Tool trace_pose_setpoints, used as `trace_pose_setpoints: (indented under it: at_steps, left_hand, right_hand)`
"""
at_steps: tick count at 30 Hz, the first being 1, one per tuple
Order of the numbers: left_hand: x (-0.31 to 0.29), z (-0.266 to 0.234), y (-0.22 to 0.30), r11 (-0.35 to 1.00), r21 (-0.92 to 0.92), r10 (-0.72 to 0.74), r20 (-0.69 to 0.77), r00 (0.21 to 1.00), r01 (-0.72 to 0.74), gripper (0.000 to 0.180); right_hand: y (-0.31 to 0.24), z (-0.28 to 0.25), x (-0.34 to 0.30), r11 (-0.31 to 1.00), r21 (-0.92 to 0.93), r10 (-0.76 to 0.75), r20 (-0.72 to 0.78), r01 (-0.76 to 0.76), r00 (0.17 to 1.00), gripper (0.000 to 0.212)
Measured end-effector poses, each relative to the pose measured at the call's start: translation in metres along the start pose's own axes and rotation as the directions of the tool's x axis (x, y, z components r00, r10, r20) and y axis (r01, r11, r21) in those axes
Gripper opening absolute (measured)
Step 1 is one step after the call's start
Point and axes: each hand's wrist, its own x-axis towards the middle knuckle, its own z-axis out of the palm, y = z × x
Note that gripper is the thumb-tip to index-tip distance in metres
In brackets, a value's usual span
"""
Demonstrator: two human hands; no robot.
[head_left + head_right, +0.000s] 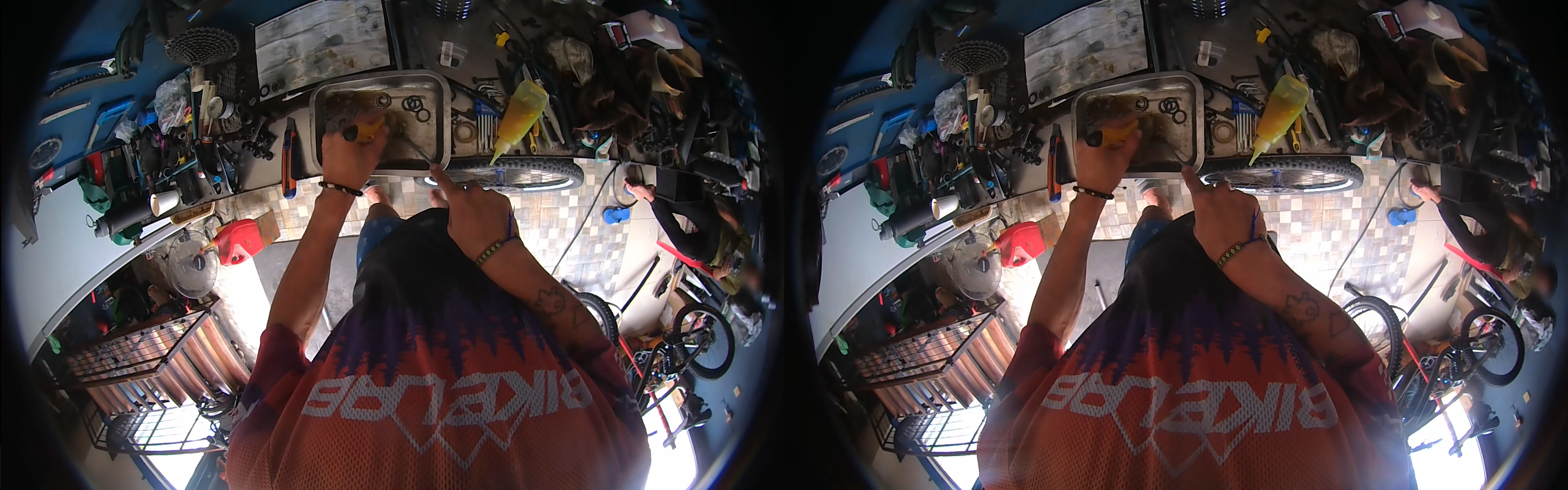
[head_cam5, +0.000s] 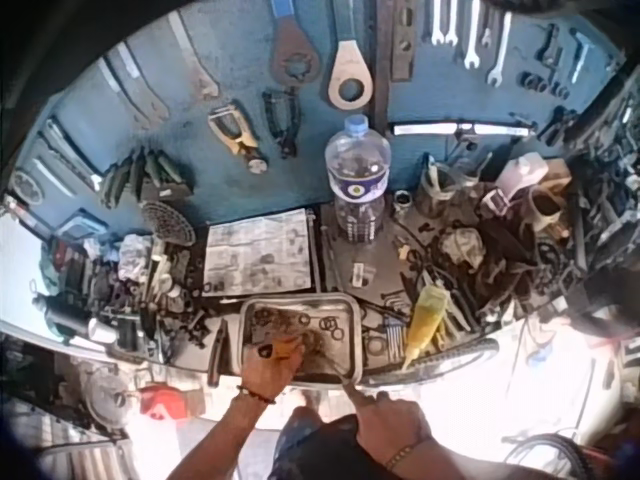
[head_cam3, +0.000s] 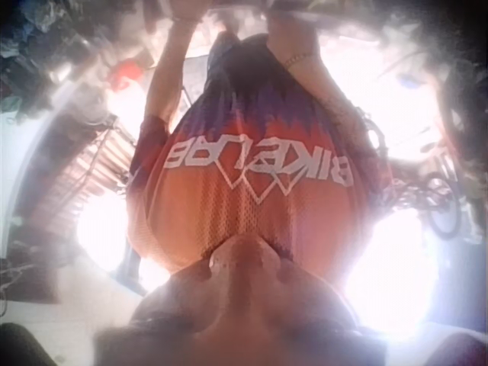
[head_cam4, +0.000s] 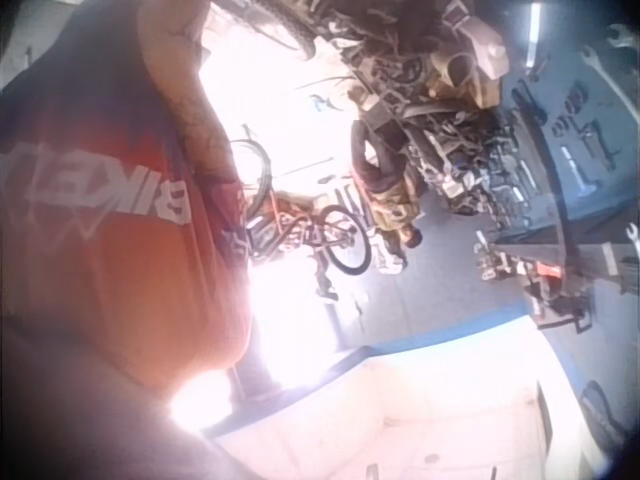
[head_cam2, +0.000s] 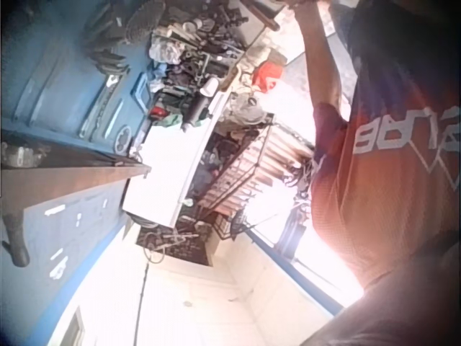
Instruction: The person scrubs small bicycle parts in a metal tray using a brush and liquid. They repeatedly dip the brush into the tray and scrub the parts, occasionally picking up and inspecting them before placing them back.
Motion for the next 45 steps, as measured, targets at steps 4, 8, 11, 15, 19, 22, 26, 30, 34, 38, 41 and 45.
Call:
trace_pose_setpoints:
  at_steps: [4,8,11,15,19,22,26,30,34,38,41,45]
  left_hand:
    - [0.001,-0.008,0.001,0.995,0.082,0.06,0.041,0.997,-0.063,0.026]
    - [0.002,-0.008,0.003,0.999,-0.031,0.017,0.14,0.99,-0.013,0.027]
    - [0.01,-0.015,0.006,0.993,0.093,-0.092,0.19,0.977,0.076,0.027]
    - [0.008,-0.009,0.007,1.0,-0.018,0.008,0.248,0.969,-0.004,0.027]
    - [0.015,-0.016,0.004,0.988,0.156,-0.027,0.182,0.983,-0.001,0.026]
    - [0.006,-0.009,0.005,0.969,-0.218,-0.06,0.262,0.963,0.12,0.022]
    - [0.009,-0.005,-0.006,0.999,-0.037,0.027,0.053,0.998,-0.025,0.027]
    - [0.008,-0.018,-0.017,0.99,-0.142,0.001,0.178,0.984,0.024,0.025]
    - [0.002,-0.005,0.003,0.988,-0.15,0.042,0.118,0.992,-0.024,0.026]
    - [0.014,-0.02,-0.006,0.998,0.02,-0.069,0.139,0.988,0.067,0.028]
    - [0.007,-0.006,0.0,0.998,-0.053,0.04,0.114,0.993,-0.034,0.028]
    - [0.016,-0.016,-0.017,0.995,-0.003,-0.096,0.1,0.99,0.096,0.029]
  right_hand:
    - [0.0,0.0,0.0,1.0,0.007,-0.002,0.003,0.002,1.0,0.046]
    - [-0.002,-0.001,0.002,1.0,0.016,0.013,0.033,-0.013,0.999,0.046]
    - [-0.001,-0.005,0.003,0.999,-0.028,-0.027,0.077,0.029,0.997,0.065]
    - [-0.004,-0.009,0.004,1.0,-0.007,-0.015,0.079,0.016,0.997,0.063]
    - [-0.006,-0.011,0.003,1.0,-0.004,-0.009,0.076,0.009,0.997,0.062]
    - [-0.005,-0.01,0.002,1.0,-0.005,-0.008,0.06,0.008,0.998,0.063]
    - [-0.005,-0.006,0.003,1.0,-0.015,-0.021,0.057,0.021,0.998,0.065]
    - [-0.004,-0.009,0.003,1.0,-0.015,0.003,0.082,-0.002,0.997,0.067]
    - [-0.002,-0.003,0.002,1.0,-0.004,0.013,0.04,-0.013,0.999,0.053]
    - [0.005,0.012,0.001,0.999,0.046,-0.017,-0.031,0.019,0.999,0.047]
    - [0.0,0.003,0.003,1.0,-0.018,0.001,0.017,-0.001,1.0,0.047]
    - [0.004,0.006,0.001,1.0,0.022,-0.008,-0.017,0.009,1.0,0.047]
